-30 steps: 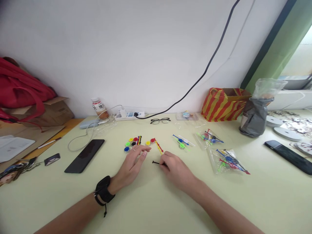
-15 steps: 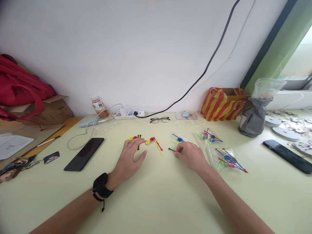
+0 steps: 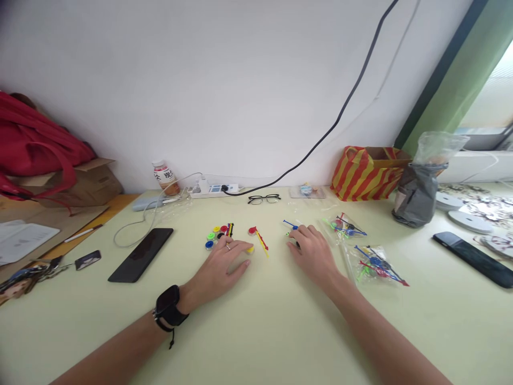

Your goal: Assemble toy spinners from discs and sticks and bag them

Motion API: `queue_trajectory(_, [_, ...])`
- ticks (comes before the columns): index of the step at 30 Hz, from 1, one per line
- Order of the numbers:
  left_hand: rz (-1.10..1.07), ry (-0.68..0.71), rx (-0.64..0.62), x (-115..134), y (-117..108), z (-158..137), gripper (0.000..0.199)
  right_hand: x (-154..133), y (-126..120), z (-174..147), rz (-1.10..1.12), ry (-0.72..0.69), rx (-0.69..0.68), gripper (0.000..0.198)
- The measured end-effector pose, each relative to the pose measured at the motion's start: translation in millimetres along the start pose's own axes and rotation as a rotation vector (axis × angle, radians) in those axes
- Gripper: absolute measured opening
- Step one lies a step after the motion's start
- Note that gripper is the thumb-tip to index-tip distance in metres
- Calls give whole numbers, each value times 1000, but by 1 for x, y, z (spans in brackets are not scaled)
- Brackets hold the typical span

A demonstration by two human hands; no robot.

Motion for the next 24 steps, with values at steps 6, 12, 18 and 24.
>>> queue_trajectory(6, [-172, 76, 1, 13, -5, 0, 31, -66, 24, -14, 222, -209, -243, 21])
queue_trajectory(12, [-195, 31, 11, 7, -3, 0, 26, -77, 30, -18, 313, -213, -313, 15])
queue_trajectory(18, [-193, 126, -44, 19, -1, -2, 34, -68, 30, -16, 302, -182, -304, 19])
queue_trajectory(24, [-199, 161, -67, 27, -2, -2, 41, -65, 32, -16, 323, -163, -282, 19])
Point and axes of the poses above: each hand's wrist, its own z-axis towards the middle knuckle, its own y-axis out of the palm, x = y × z, the point moved 10 cm from there along z, towards the middle knuckle, and after that the axes turned 14 degrees about z, right-handed, at the moved point
